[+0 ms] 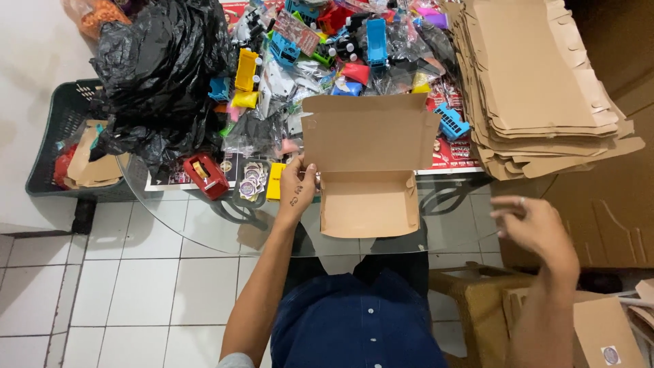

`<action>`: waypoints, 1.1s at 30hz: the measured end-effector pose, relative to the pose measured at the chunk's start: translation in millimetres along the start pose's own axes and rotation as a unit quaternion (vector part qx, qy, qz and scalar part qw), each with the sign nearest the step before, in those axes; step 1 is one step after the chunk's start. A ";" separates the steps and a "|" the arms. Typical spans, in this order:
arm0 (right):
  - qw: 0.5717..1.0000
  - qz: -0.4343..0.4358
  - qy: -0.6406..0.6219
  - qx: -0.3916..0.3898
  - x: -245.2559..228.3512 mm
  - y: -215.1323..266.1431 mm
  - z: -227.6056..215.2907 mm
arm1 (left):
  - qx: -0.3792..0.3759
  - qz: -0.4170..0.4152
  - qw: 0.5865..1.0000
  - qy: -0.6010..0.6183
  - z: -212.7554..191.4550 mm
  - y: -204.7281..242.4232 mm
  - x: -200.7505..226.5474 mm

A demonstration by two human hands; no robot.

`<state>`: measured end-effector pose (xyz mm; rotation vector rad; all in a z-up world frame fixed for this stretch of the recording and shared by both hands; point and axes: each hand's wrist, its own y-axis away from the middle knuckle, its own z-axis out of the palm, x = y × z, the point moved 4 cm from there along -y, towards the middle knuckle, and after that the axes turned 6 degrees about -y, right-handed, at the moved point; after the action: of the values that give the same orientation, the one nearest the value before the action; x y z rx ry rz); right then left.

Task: The person folds a flat cardboard box into shape, places a black plastic bag and a blue toy bus inside, and seals the box with a sticker. The person then places the sealed box on a stack of other boxes and begins folding another box.

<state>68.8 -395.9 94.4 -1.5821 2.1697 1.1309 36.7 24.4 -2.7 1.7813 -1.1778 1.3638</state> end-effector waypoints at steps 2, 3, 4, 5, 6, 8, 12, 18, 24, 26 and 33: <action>0.999 -0.041 -0.004 0.007 -22.2 -0.4 4.6 | 0.001 -0.012 1.000 0.003 -0.6 1.0 1.0; 0.997 -0.080 -0.009 0.015 -33.7 0.6 6.6 | -0.001 -0.024 1.000 0.006 -0.3 1.5 1.2; 0.997 -0.078 -0.011 0.015 -37.4 -11.9 13.8 | -0.002 -0.024 1.000 0.005 -2.1 1.2 1.5; 0.987 -0.149 -0.035 0.049 -44.2 -22.0 17.2 | -0.004 -0.033 0.999 0.000 -2.0 1.6 1.0; 0.970 -0.219 -0.060 0.083 -50.3 -31.3 19.9 | -0.006 -0.041 0.999 -0.006 -1.5 2.1 0.7; 0.948 -0.289 -0.101 0.085 -62.3 -48.3 35.1 | 0.000 -0.034 0.999 0.030 0.0 3.4 -1.4; 0.894 -0.400 -0.200 0.026 -95.7 -65.6 60.2 | 0.013 -0.033 0.997 0.062 -1.1 4.4 1.7; 0.823 -0.516 -0.206 0.119 -128.8 -60.2 70.7 | 0.029 -0.032 0.998 0.056 0.6 -1.2 -7.6; 0.829 -0.504 -0.180 0.167 -140.2 -34.9 68.7 | 0.039 -0.043 0.998 0.024 -10.8 9.3 23.4; 0.833 -0.495 -0.201 0.143 -137.9 -34.5 70.8 | 0.057 -0.029 0.998 -0.010 -15.7 6.7 16.0; 0.841 -0.448 -0.289 0.097 -119.4 -48.3 75.7 | 0.274 0.209 0.934 -0.089 -14.4 52.5 94.6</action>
<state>139.7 -264.4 91.3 -1.5776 0.9165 0.8529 -9.3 -12.9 89.0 2.1501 -1.4321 1.9620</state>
